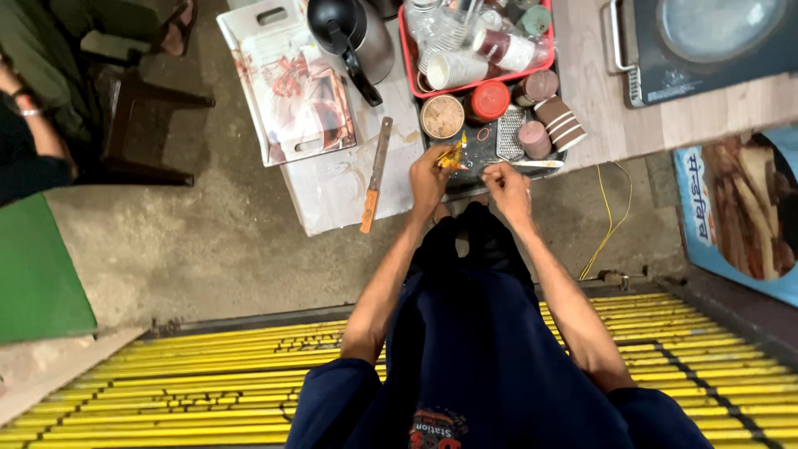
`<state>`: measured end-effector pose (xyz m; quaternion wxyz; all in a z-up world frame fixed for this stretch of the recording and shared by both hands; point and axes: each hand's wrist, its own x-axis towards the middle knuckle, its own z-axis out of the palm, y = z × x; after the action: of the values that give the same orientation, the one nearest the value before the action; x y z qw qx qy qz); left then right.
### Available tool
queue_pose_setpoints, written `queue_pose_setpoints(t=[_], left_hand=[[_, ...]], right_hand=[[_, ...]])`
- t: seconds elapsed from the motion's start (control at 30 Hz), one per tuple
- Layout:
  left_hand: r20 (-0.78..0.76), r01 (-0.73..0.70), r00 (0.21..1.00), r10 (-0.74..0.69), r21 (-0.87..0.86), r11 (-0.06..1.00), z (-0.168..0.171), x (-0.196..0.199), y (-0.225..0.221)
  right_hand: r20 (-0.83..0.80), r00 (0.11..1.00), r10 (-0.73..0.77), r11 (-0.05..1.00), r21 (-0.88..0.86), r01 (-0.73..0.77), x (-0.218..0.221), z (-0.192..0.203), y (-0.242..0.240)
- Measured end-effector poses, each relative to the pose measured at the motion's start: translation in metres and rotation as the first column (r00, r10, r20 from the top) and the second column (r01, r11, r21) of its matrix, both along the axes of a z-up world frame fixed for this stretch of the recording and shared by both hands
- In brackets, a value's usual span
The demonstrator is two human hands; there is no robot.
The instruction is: The person prepares tea by opening packets, pouring contents into small cups, and handling various containers and tools on a table and in a kitchen area.
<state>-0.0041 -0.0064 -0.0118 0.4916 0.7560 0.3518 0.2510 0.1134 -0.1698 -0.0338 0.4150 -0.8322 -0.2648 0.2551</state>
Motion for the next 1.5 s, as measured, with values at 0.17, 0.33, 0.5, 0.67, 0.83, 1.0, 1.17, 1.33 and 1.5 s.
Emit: queue_pose_setpoints(t=[0.17,0.33,0.5,0.67,0.83,1.0,1.17,1.33,1.5], left_hand=[[0.197,-0.161,0.934,0.297,-0.508,0.846,-0.029,-0.006,-0.018],[0.149,-0.328,0.851,0.503,-0.598,0.732,-0.033,-0.016,-0.017],[0.153,-0.356,0.799,0.582,-0.658,0.663,-0.029,-0.019,-0.017],[0.078,-0.413,0.83,0.552,-0.58,0.703,-0.051,-0.019,-0.022],[0.036,-0.458,0.819,0.572,-0.561,0.69,-0.066,-0.014,-0.022],[-0.054,-0.479,0.854,0.517,-0.467,0.743,-0.052,-0.018,-0.021],[-0.208,-0.483,0.874,0.439,-0.279,0.83,-0.053,-0.016,-0.018],[-0.359,-0.424,0.863,0.354,-0.136,0.895,-0.055,-0.009,-0.016],[-0.463,-0.289,0.841,0.282,0.057,0.956,-0.051,-0.001,-0.017]], right_hand=[[0.142,0.978,0.151,0.987,0.032,-0.157,0.005,-0.011,0.029],[0.239,0.931,0.276,0.961,-0.064,-0.268,0.003,-0.018,0.043],[0.279,0.883,0.377,0.925,-0.162,-0.344,0.001,-0.029,0.042],[0.273,0.87,0.412,0.908,-0.207,-0.365,0.0,-0.047,0.045],[0.238,0.877,0.418,0.907,-0.173,-0.385,0.005,-0.053,0.045],[0.133,0.95,0.283,0.959,-0.065,-0.276,0.013,-0.044,0.046],[0.064,0.979,0.194,0.968,-0.176,-0.18,0.008,-0.035,0.054],[0.041,0.985,0.167,0.961,-0.229,-0.153,-0.002,-0.046,0.061],[0.087,0.986,0.143,0.962,-0.247,-0.117,-0.012,-0.082,0.057]])
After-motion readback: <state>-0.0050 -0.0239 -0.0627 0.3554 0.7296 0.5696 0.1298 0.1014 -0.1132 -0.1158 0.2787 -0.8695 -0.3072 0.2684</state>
